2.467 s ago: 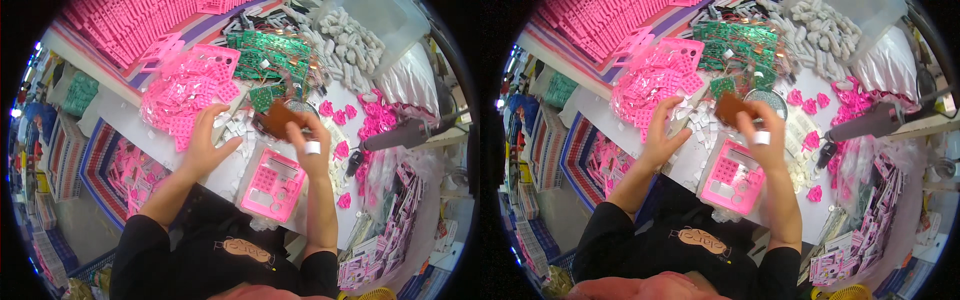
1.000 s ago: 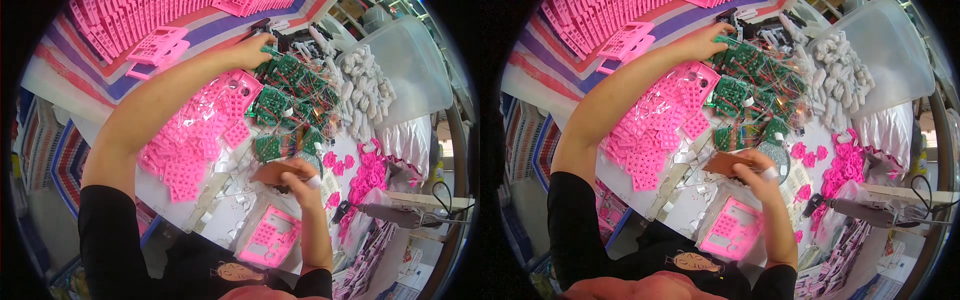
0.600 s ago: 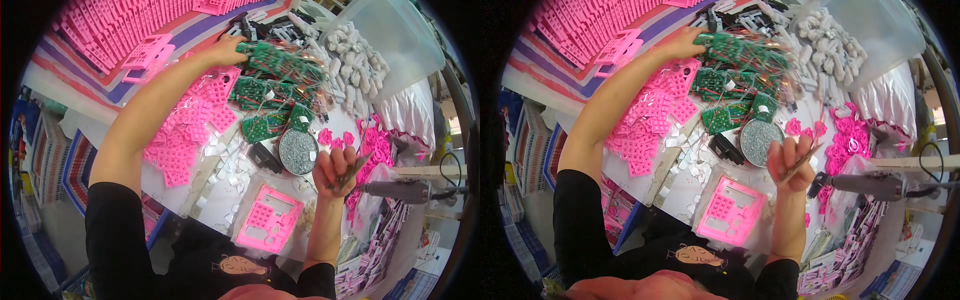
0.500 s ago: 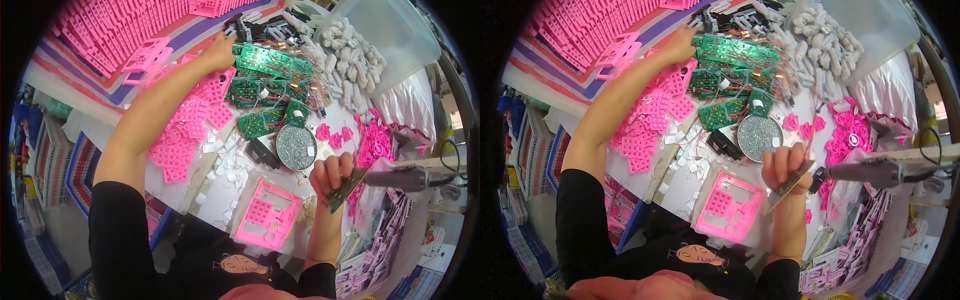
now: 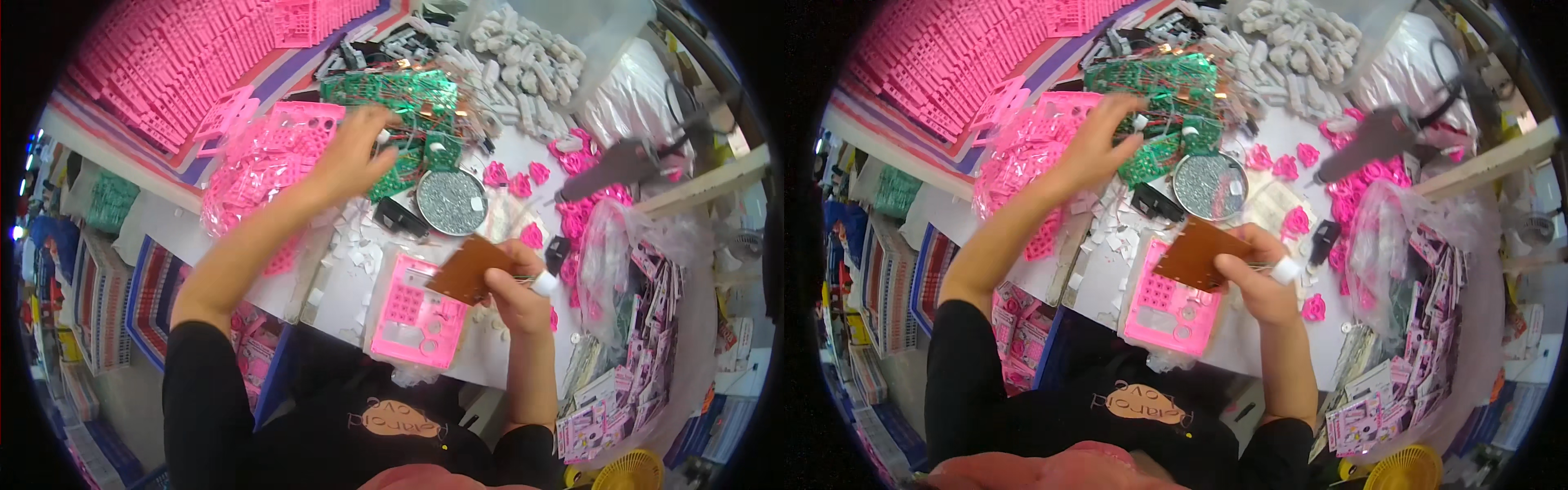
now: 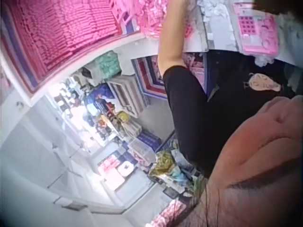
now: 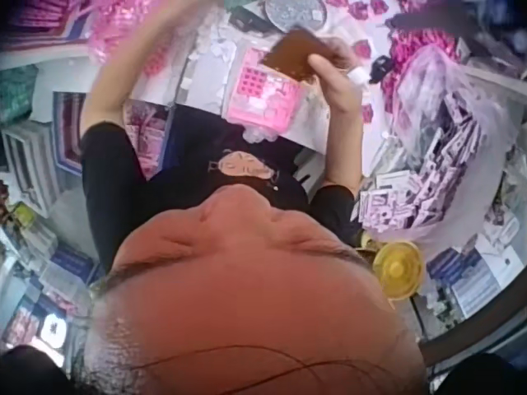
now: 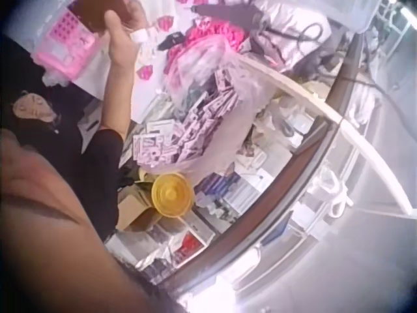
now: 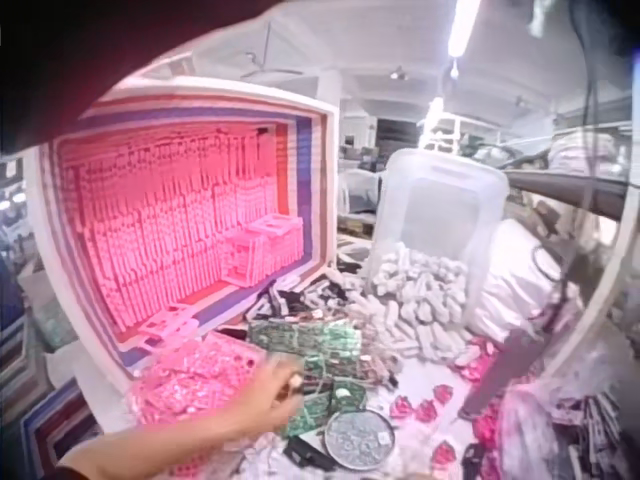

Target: Assembling a toy cash register by installing a circuit board and various components using a glue gun.

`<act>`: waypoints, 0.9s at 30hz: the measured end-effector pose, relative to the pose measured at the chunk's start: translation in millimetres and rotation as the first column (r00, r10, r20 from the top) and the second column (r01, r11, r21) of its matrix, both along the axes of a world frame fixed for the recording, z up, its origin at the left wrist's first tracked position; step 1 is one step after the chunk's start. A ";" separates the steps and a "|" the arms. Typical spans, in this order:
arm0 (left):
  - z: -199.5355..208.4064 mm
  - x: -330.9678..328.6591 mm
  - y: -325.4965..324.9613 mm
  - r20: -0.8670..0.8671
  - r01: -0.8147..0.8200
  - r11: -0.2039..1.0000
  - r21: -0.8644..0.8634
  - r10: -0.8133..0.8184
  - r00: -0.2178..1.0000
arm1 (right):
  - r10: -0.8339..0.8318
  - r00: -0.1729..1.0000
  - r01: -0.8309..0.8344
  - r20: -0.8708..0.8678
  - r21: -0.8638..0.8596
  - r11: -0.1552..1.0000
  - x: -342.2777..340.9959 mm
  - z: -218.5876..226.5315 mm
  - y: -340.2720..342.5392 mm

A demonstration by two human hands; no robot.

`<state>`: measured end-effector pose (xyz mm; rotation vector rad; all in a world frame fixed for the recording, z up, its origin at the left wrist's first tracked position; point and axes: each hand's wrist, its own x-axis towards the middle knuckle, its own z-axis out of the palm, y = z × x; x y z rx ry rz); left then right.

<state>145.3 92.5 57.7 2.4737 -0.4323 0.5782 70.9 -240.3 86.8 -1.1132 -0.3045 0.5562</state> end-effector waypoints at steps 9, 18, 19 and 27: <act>0.0 -185.1 -103.5 -0.396 -0.285 0.274 -0.918 -0.662 0.636 | 0.013 0.988 0.021 0.153 -0.213 0.977 -57.0 -9.0 17.4; -18.4 -202.0 -88.8 -0.422 -0.403 0.171 -0.899 -0.579 0.697 | -0.177 0.980 0.180 -0.094 0.024 0.983 -73.6 -32.0 8.8; -18.1 -200.2 -87.4 -0.384 -0.400 0.115 -0.909 -0.605 0.697 | -0.180 0.978 0.186 -0.107 0.049 0.981 -73.0 -33.2 9.0; -15.4 -199.7 -94.5 -0.292 -0.365 -0.013 -0.931 -0.575 0.764 | -0.308 0.949 0.307 0.074 0.028 0.951 -78.8 -40.2 17.0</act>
